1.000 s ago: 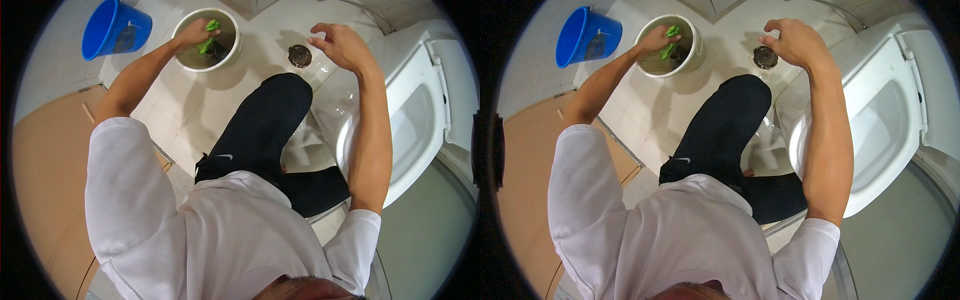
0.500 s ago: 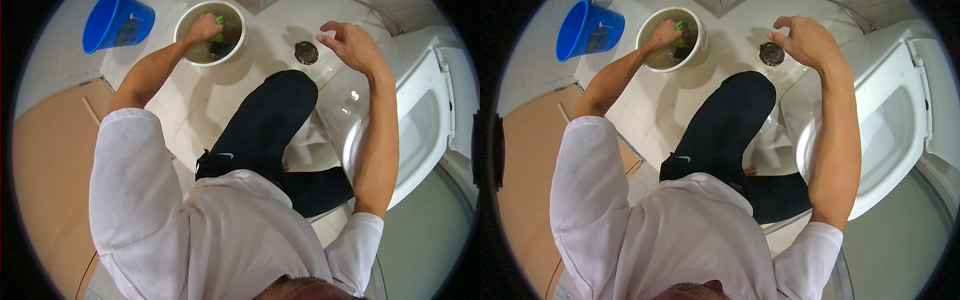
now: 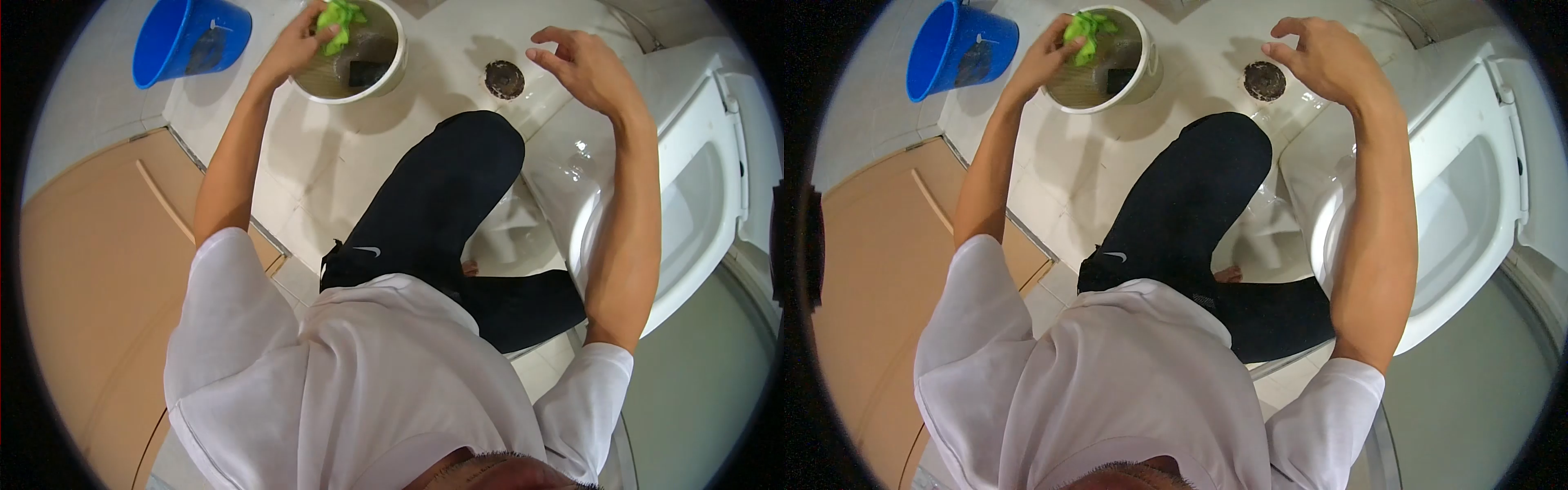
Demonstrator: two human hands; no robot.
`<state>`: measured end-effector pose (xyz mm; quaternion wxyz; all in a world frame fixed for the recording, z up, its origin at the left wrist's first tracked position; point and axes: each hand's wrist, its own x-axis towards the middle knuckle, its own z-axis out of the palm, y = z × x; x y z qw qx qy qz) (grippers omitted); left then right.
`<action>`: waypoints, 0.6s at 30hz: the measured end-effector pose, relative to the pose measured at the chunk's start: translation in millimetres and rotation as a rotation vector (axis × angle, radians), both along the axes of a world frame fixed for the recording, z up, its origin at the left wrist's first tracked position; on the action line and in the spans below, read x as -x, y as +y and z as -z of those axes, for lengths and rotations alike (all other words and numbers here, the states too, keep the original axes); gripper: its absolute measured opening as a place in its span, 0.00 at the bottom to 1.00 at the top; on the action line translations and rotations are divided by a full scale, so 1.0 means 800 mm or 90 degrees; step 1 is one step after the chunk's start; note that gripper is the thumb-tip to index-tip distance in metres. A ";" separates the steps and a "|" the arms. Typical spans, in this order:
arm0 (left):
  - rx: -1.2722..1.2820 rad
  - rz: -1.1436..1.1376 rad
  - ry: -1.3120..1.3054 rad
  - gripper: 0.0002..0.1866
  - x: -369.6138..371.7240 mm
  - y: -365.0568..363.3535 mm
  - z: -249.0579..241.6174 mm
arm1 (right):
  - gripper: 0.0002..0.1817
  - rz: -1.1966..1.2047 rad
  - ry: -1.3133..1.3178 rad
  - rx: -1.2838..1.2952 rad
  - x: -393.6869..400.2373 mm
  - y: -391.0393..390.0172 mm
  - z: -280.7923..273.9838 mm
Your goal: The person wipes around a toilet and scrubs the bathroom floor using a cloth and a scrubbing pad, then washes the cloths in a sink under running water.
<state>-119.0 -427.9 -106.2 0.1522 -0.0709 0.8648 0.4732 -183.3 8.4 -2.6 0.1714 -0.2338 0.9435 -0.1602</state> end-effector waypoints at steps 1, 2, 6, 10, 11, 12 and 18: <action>-0.035 -0.055 0.020 0.27 -0.008 0.014 -0.027 | 0.25 -0.011 0.016 0.023 0.003 0.002 0.007; -0.073 -0.106 0.041 0.28 -0.012 0.031 -0.051 | 0.23 -0.017 0.033 0.041 0.003 0.009 0.009; -0.243 0.034 0.196 0.27 -0.005 0.103 -0.094 | 0.19 0.056 0.029 0.003 -0.006 0.001 -0.050; -0.132 0.206 0.214 0.18 0.017 0.223 -0.063 | 0.18 0.107 0.252 0.056 -0.018 0.029 -0.079; -0.050 0.277 0.189 0.22 0.034 0.251 -0.037 | 0.18 0.064 0.285 0.030 -0.027 0.045 -0.083; 0.032 0.346 0.171 0.26 0.059 0.281 0.000 | 0.17 0.021 0.319 -0.001 -0.035 0.063 -0.088; 0.292 0.537 0.286 0.40 0.058 0.422 0.258 | 0.17 0.004 0.443 0.002 -0.090 0.126 -0.052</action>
